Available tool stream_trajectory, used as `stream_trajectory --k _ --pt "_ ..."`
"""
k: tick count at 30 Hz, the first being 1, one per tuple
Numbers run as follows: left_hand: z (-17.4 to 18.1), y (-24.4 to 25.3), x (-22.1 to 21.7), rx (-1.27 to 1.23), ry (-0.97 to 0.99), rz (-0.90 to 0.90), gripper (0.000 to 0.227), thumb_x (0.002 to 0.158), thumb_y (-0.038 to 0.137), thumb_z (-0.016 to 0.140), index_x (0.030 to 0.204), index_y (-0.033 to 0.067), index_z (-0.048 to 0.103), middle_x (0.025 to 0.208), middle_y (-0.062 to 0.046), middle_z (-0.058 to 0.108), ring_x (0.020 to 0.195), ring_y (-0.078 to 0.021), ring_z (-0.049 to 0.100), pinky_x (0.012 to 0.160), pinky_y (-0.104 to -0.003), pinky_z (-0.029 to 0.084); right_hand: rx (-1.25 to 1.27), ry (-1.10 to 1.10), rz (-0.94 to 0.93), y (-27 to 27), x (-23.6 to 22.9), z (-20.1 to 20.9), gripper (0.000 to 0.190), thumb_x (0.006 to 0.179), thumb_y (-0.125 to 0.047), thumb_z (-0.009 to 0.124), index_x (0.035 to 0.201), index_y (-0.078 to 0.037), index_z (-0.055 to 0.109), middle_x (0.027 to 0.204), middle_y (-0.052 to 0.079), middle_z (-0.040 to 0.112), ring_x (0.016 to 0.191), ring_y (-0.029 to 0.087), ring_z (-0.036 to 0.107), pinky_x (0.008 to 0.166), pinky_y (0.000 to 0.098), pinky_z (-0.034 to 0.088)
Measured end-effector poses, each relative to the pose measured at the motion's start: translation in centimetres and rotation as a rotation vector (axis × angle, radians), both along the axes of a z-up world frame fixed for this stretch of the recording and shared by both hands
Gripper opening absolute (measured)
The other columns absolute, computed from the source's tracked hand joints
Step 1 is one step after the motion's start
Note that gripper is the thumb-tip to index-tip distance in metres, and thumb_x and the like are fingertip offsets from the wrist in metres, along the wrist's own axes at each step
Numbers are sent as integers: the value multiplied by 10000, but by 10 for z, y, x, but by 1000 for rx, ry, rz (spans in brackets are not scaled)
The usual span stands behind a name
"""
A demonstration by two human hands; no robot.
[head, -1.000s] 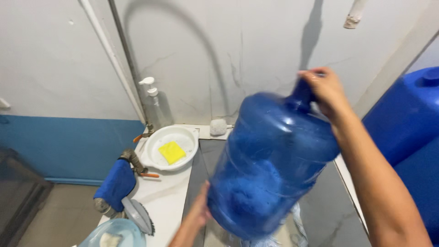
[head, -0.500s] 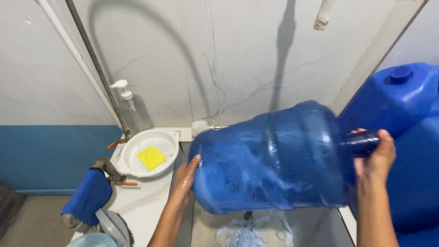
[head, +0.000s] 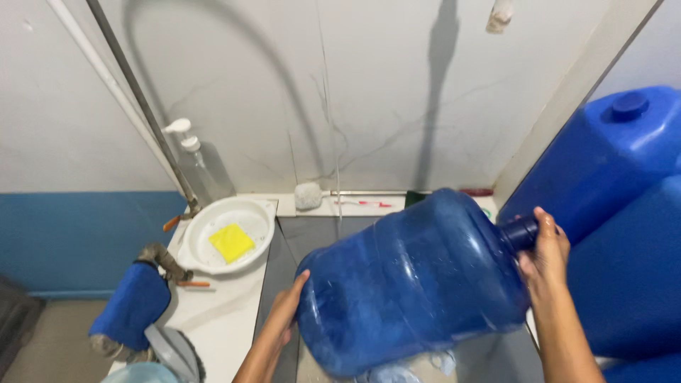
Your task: The person cleans large plastic water containers by scrubbing the exterior with a sponge, rinsing them under a tap, and scrubbing the interior with a brush. The person handles both blue and purple containers, repeating the cleaning process for each one.
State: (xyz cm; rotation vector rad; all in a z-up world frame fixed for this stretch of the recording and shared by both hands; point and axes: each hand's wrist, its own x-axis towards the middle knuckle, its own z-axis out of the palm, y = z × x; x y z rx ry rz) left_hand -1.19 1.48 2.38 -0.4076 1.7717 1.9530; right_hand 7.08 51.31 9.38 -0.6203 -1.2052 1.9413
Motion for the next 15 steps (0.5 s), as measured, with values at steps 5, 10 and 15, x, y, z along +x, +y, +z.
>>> stream_trajectory --k 5,10,15 --pt "6 -8 6 -59 178 -43 782 870 593 653 1184 -122 700 1104 -233 773 996 -274 725 926 -384 538 -129 297 -4 0 9 -6 314 987 -218 757 1144 -42 550 1000 148 660 909 273 716 846 441 665" --pt "39 -2 -20 -63 234 -10 761 859 577 674 1266 -65 649 1166 -176 730 1050 -238 682 930 -367 489 -81 361 24 14 0 20 332 1001 -224 768 1168 -29 558 1035 174 679 927 309 723 866 480 652" --pt "37 2 2 -174 196 -8 753 871 586 676 1199 -92 698 1105 -210 765 988 -283 731 872 -386 552 65 374 36 26 6 6 353 1059 -245 812 1214 -76 543 1092 141 605 983 321 667 924 513 610"
